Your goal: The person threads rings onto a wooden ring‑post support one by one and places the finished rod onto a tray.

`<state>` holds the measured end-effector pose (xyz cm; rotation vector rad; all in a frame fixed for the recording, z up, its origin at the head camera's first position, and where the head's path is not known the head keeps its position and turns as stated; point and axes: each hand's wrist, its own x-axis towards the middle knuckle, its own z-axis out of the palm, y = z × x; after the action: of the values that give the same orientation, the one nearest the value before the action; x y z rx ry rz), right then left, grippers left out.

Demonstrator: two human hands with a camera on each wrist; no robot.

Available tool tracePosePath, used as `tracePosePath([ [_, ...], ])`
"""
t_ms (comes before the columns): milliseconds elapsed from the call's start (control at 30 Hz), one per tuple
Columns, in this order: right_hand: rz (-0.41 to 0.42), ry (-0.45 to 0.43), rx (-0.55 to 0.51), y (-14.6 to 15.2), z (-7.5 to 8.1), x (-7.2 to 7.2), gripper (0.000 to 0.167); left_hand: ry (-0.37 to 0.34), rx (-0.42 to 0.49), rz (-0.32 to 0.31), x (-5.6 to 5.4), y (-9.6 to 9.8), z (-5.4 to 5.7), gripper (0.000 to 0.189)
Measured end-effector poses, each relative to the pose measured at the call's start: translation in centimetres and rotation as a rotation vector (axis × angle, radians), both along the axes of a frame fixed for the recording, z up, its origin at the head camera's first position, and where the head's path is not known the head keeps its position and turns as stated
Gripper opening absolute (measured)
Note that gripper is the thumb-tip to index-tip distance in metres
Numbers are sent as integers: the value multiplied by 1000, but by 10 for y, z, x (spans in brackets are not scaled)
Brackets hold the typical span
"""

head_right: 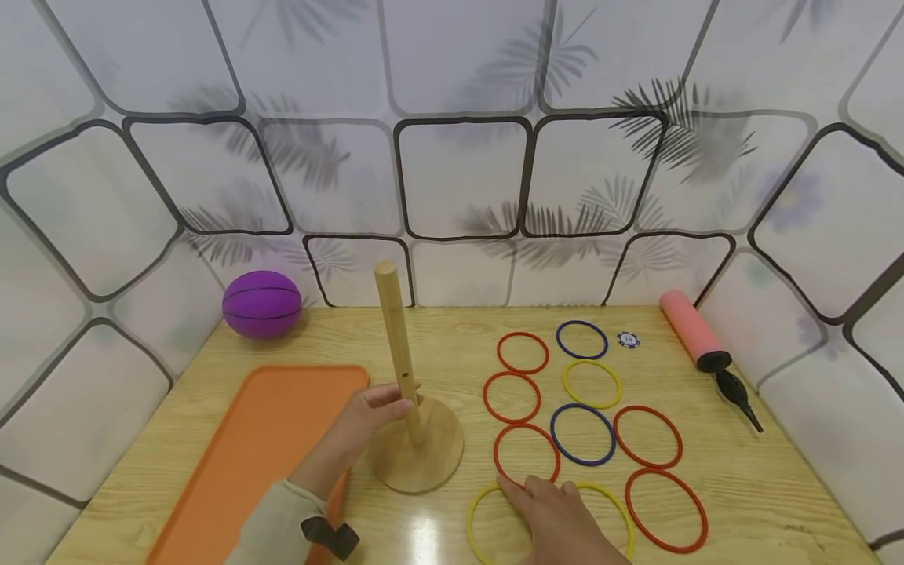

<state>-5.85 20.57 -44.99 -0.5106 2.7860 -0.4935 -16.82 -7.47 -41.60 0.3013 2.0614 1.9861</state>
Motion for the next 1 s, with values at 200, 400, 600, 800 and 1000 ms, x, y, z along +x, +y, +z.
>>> tracePosePath([
  [200,20,63,-34,1,-4,0,104,2,5,-1,0,-1,-1,36],
  [400,3,72,-46,-1,-3,2,103,5,7,-12,0,-1,0,35],
  [600,25,167,-15,-2,-6,4,103,7,1,-9,0,-1,0,36],
  [800,103,464,22,0,-12,4,96,3,8,2,1,-1,1,35],
  [1000,88,430,-17,1,-10,4,97,-1,21,-1,1,0,0,36],
])
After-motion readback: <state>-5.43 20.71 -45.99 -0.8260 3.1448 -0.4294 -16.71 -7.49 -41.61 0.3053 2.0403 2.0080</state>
